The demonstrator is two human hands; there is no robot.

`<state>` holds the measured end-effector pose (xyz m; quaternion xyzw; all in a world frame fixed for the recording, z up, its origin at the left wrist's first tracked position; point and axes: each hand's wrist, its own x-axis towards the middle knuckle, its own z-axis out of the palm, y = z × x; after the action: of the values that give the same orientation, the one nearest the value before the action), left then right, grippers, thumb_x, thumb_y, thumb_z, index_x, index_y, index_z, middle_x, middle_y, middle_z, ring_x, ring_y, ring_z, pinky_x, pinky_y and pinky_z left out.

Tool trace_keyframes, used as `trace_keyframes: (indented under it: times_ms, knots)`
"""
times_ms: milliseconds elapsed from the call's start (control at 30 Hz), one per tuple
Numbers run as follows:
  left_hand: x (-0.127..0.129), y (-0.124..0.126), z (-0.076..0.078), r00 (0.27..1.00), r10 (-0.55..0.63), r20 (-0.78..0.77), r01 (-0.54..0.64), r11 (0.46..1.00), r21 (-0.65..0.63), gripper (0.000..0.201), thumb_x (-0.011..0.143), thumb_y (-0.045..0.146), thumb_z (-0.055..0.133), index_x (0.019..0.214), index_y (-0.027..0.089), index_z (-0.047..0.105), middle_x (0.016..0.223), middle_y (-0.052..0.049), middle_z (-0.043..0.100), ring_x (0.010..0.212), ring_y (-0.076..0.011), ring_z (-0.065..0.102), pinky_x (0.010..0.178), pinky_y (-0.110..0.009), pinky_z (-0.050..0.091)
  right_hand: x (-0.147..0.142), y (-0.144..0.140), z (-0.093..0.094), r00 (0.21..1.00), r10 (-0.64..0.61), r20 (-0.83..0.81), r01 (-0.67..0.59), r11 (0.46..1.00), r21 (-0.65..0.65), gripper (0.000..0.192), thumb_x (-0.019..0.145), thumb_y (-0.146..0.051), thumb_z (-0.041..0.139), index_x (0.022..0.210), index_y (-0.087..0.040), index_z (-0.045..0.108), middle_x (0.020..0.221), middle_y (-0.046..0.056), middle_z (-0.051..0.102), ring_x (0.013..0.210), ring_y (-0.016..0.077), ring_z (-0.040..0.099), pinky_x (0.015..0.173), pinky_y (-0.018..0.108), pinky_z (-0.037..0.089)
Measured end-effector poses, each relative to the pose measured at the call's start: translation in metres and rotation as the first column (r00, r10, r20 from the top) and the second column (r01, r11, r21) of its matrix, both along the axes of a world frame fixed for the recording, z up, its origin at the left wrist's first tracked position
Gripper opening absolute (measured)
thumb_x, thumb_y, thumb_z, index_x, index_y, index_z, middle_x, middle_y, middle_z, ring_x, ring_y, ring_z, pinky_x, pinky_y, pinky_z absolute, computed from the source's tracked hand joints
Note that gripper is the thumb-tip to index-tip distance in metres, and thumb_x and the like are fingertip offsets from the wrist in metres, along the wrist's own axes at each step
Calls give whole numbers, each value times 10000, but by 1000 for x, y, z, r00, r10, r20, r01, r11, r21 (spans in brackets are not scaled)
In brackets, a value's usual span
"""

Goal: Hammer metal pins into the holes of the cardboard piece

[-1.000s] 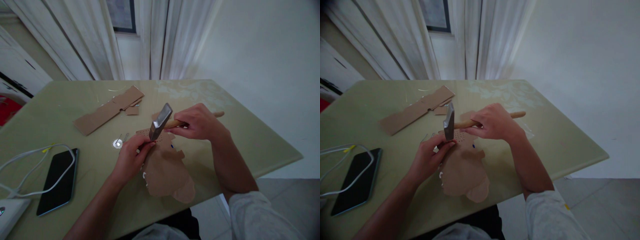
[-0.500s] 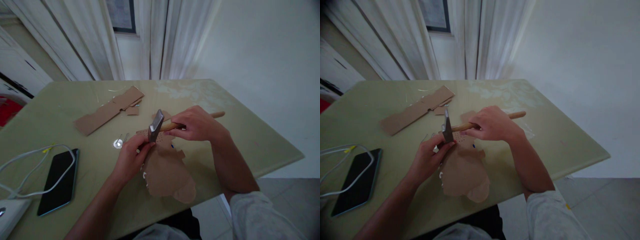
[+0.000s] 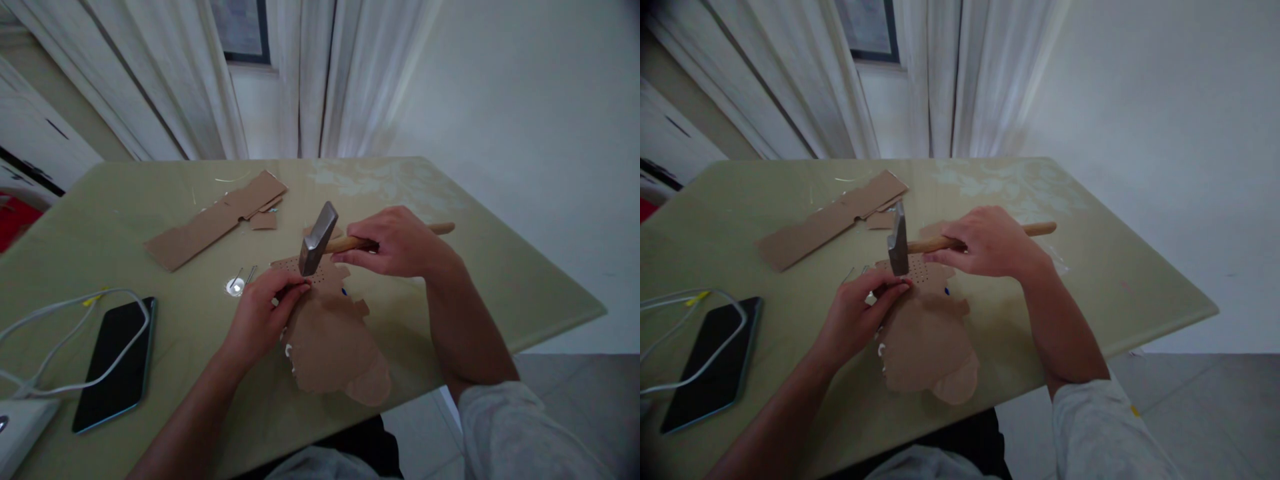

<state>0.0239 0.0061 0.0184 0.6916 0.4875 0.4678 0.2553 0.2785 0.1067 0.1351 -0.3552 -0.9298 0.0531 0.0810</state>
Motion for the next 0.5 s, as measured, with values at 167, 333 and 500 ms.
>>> trace_keyframes:
  times_ms: [167,333,500]
  knots:
    - [-1,0,1,1000,1,-21,-1,1000,-3,118,1035,232,729,1024,249,846,941,-8,838,795,-173,702,734,-274,558,-1,-1,0,1000,21,12,-21,999,-34,488,1030,-602,652,746,-205,664,643,-6,554,615,147,418,681,365,189]
    - [-1,0,-1,1000,1,-28,-1,1000,-1,109,1034,236,735,1021,244,843,930,-4,833,780,-167,695,732,-274,548,-1,-2,1,1000,18,13,-18,1000,-7,494,1035,-603,649,745,-205,684,651,1,570,624,151,423,684,369,189]
    - [-1,1,0,1000,-5,-24,4,1000,-4,112,1030,230,735,1013,248,844,929,-3,832,779,-164,694,726,-272,551,0,-1,-1,1000,11,-16,-11,1000,-26,505,1046,-638,626,806,-204,716,658,0,581,624,153,445,683,366,201]
